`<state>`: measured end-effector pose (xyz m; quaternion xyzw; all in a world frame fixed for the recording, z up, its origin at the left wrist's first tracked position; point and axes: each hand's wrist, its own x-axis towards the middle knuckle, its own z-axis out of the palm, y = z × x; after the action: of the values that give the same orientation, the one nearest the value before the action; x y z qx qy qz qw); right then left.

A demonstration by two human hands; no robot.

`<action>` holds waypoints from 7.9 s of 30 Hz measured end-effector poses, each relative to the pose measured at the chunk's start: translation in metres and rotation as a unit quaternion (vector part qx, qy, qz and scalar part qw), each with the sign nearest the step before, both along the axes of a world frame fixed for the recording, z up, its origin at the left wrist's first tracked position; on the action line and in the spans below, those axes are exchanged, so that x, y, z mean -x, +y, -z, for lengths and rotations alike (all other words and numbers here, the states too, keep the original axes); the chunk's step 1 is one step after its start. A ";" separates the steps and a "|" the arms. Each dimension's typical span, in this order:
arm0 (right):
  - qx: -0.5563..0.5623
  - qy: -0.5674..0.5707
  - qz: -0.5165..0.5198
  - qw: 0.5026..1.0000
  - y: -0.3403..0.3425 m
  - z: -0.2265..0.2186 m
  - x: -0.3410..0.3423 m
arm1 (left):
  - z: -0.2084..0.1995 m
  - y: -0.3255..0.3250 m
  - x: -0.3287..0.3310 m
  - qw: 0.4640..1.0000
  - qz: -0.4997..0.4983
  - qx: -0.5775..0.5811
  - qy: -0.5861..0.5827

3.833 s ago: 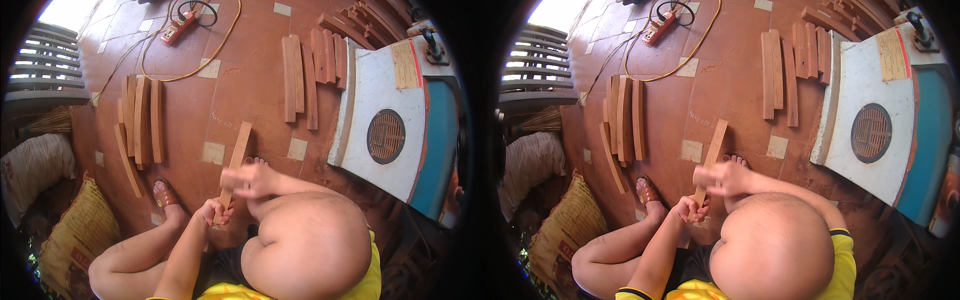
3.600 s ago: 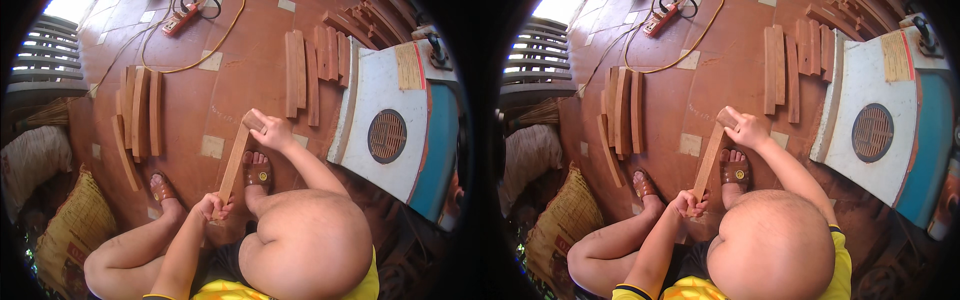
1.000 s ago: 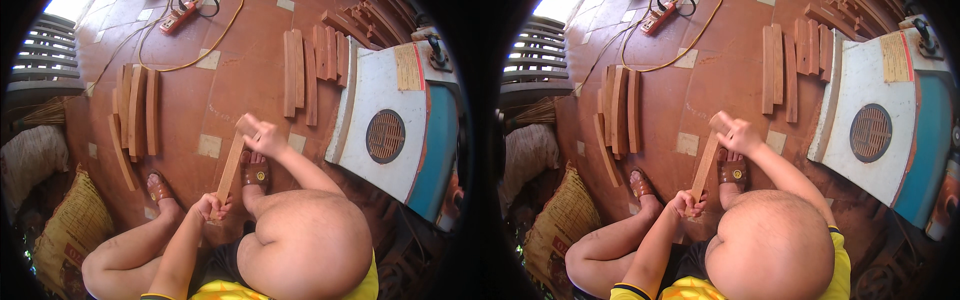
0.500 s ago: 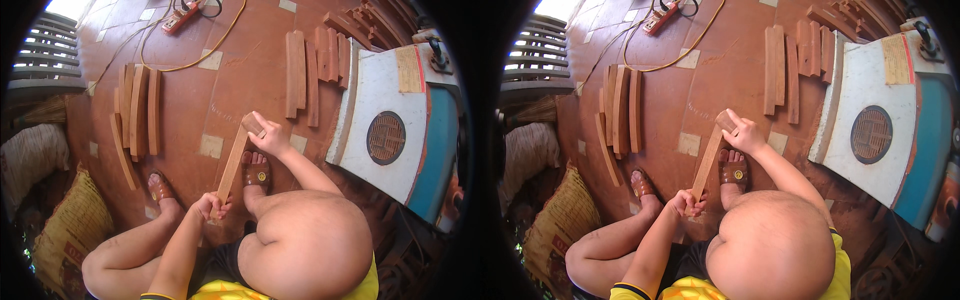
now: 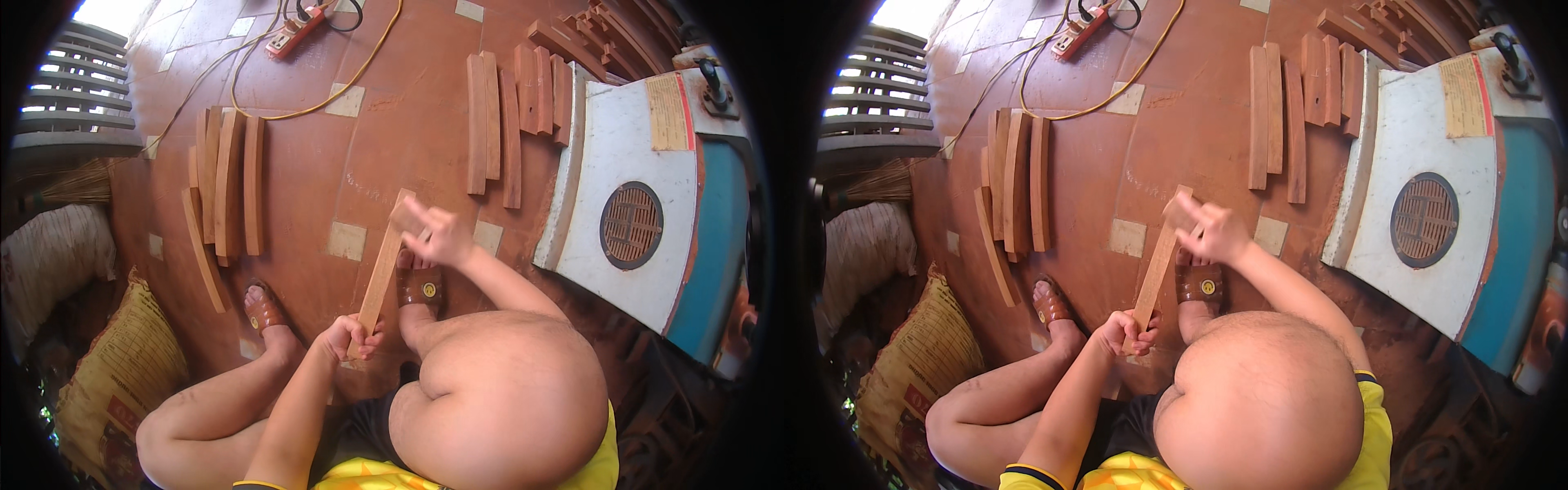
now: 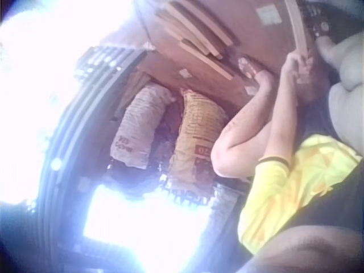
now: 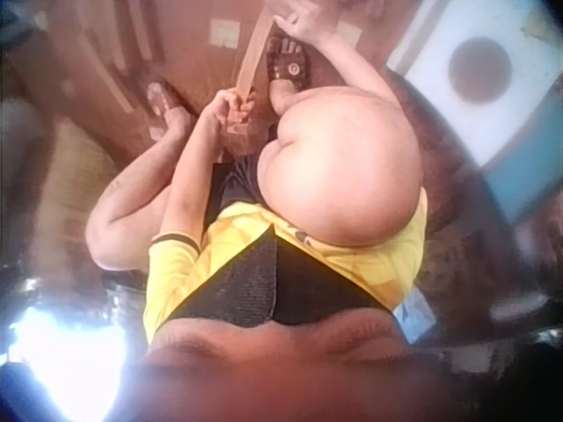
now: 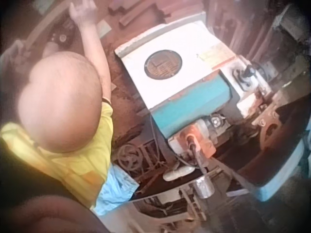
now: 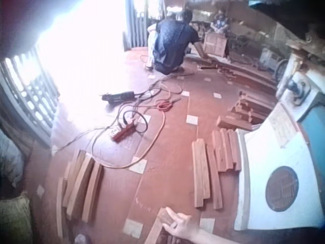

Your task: The person sits on the floor and sands several wooden planks one at a time using a small sanding block. They hold each plank in one hand and rub the sanding block along its length, occasionally flipping the plank to sand different sides. Finished planks are placed in a nearby pile.

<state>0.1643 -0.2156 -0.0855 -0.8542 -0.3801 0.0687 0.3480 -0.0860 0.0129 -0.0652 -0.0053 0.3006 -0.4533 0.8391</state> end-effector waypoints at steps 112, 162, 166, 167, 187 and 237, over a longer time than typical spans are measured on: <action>-0.004 0.054 0.122 0.991 -0.003 0.011 0.016 | -0.025 -0.013 -0.019 0.636 0.334 -0.663 -0.213; 0.023 0.054 0.084 0.995 -0.003 -0.013 0.006 | -0.060 -0.027 -0.050 0.548 0.405 -0.709 -0.182; 0.006 0.104 -0.120 0.987 0.005 -0.036 0.059 | -0.059 -0.028 -0.046 0.546 0.419 -0.701 -0.190; 0.006 0.108 -0.121 0.987 0.004 -0.039 0.048 | -0.059 -0.030 -0.045 0.549 0.417 -0.700 -0.188; 0.021 0.081 0.019 0.996 0.008 -0.031 0.017 | -0.064 -0.022 -0.056 0.488 0.454 -0.719 -0.198; 0.064 0.165 0.068 0.982 0.005 -0.043 0.005 | -0.074 -0.027 -0.064 0.522 0.429 -0.713 -0.188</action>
<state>0.1597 -0.2108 -0.0429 -0.8754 -0.2537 0.2087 0.3547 -0.0221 -0.0140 0.0086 0.8094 0.3247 -0.3832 0.3044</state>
